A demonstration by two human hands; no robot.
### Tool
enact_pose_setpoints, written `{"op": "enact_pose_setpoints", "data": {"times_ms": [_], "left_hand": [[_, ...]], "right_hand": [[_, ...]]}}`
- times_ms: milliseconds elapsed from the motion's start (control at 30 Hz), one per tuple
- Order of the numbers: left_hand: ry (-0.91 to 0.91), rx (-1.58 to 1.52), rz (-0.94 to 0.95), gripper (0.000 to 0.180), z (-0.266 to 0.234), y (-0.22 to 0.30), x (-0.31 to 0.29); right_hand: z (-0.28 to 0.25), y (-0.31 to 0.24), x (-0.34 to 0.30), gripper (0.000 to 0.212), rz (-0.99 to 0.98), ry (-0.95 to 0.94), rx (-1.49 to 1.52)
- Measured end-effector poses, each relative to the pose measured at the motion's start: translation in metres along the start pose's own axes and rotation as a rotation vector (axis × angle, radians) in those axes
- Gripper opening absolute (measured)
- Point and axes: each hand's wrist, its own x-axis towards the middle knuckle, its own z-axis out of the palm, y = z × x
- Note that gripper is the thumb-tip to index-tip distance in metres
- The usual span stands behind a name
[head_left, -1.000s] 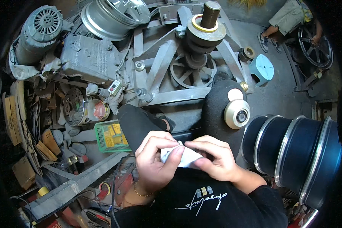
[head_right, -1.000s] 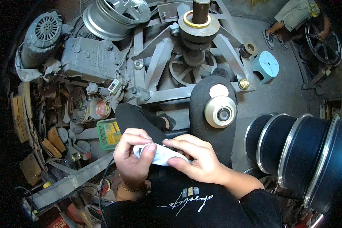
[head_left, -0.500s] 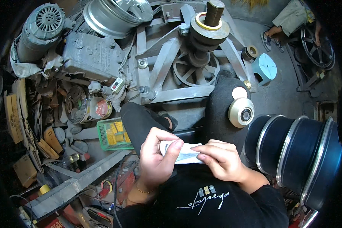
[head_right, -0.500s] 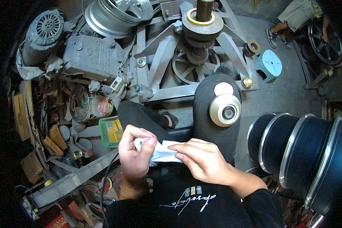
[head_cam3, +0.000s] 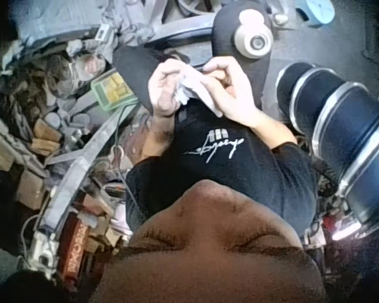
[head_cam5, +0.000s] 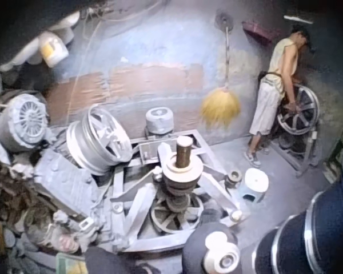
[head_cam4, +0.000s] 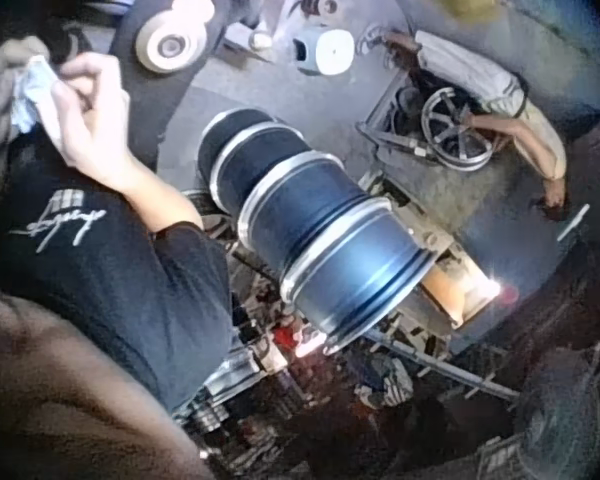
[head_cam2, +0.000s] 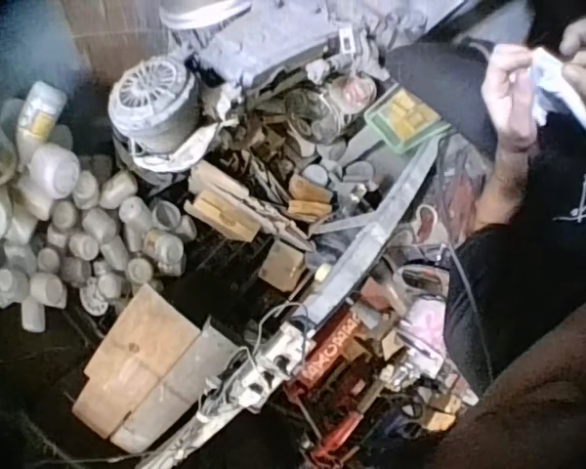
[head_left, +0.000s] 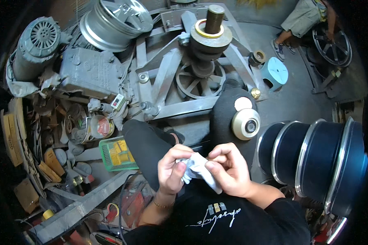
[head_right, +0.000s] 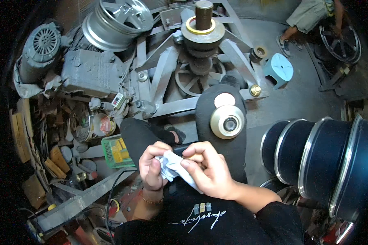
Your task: The person sits on the floor and cleans a small cylindrical mechanical part using a white cloth. They wipe the part repeatedly, rotate it to clean different sides, and then apply a strip of yellow tape to the part's surface.
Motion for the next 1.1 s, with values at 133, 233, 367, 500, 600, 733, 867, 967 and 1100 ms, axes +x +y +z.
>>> {"op": "enact_pose_setpoints", "data": {"times_ms": [133, 233, 367, 500, 600, 733, 867, 967, 1100], "left_hand": [[0.118, 0.362, 0.122, 0.024, 0.025, 0.010, -0.006], [0.136, 0.487, 0.062, 0.015, 0.032, 0.023, -0.003], [0.093, 0.666, 0.133, 0.010, 0.032, 0.027, -0.001], [-0.111, 0.851, 0.144, 0.010, 0.029, 0.045, 0.006], [-0.222, 0.858, 0.176, 0.013, 0.033, 0.052, 0.009], [-0.328, 0.898, 0.177, 0.016, 0.033, 0.058, 0.013], [-0.387, 0.870, 0.240, 0.021, 0.033, 0.053, 0.015], [-0.383, 0.666, 0.176, 0.023, 0.035, 0.045, 0.012], [-0.389, 0.202, -0.038, 0.029, 0.034, 0.029, -0.004]], "right_hand": [[0.009, 0.006, 0.002, 0.023, -0.138, 0.055, -0.133], [0.016, 0.007, -0.001, 0.023, -0.213, 0.067, -0.165], [0.010, -0.002, -0.006, 0.026, -0.214, 0.027, -0.218], [-0.009, -0.026, 0.009, 0.046, -0.434, -0.067, -0.500], [-0.017, -0.035, 0.009, 0.041, -0.425, -0.138, -0.504], [-0.025, -0.047, 0.002, 0.026, -0.283, -0.098, -0.412], [-0.027, -0.052, 0.005, 0.016, -0.355, -0.152, -0.387], [-0.025, -0.051, 0.002, 0.015, -0.398, -0.121, -0.378], [-0.031, -0.050, -0.006, 0.009, -0.310, -0.068, -0.241]]}}
